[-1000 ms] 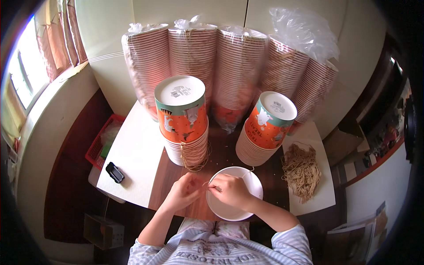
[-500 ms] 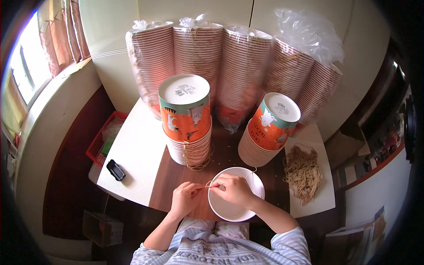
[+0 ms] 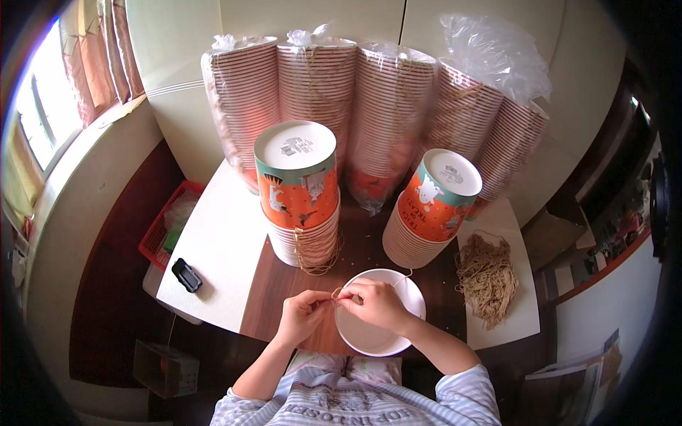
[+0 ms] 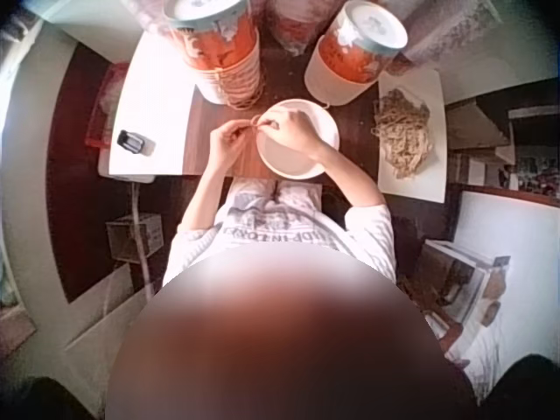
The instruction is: Manually tying thin rope or string handles onto the rims of decorated paper buckets.
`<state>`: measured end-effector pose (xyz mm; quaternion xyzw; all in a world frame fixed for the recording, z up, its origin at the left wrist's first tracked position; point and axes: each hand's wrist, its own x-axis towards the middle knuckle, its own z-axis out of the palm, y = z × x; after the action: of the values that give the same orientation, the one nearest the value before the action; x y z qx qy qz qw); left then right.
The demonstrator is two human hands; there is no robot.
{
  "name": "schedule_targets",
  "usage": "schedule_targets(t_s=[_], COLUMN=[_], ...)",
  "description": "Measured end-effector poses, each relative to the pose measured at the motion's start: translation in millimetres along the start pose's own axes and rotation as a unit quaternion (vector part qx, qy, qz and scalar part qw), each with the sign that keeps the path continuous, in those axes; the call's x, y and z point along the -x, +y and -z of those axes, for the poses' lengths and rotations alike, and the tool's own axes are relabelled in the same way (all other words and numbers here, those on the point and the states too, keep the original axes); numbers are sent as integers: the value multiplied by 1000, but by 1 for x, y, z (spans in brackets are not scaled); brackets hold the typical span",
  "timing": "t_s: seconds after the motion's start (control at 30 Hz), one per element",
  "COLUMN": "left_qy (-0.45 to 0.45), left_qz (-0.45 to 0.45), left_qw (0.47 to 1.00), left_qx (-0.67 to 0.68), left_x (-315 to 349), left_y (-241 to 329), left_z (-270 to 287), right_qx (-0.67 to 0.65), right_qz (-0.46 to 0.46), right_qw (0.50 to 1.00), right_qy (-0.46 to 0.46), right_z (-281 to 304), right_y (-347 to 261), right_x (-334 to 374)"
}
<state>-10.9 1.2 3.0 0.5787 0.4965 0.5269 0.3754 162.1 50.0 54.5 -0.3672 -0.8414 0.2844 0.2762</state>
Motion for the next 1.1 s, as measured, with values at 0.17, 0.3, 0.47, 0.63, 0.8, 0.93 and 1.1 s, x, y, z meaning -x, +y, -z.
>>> schedule_targets(t_s=[0.17, 0.3, 0.47, 0.63, 0.8, 0.93, 1.1], left_qy=[-27, -35, -49, -55, -97, -95, -110], left_qz=[52, 89, 102, 120, 130, 91, 82], left_qw=[994, 982, 986, 983, 963, 955, 946], left_qx=[88, 160, 121, 130, 215, 265, 293], left_x=[2, 2, 2, 0, -1, -4, -7], left_y=[3, 11, 13, 15, 10, 19, 24], left_z=[0, 1, 1, 3, 7, 6, 12], right_qx=[4, 6, 13, 5, 8, -2, -61], right_qz=[1, -2, 3, 11, 11, 23, 1], right_qw=[1000, 1000, 1000, 1000, 1000, 1000, 998], right_qy=[1, 1, 8, 10, 2, 5, -1], right_z=[-1, -1, -2, 0, 0, 2, 18], right_y=[1, 0, -1, -3, -5, -5, -20], right_x=[0, 0, 1, 1, 1, 1, 1])
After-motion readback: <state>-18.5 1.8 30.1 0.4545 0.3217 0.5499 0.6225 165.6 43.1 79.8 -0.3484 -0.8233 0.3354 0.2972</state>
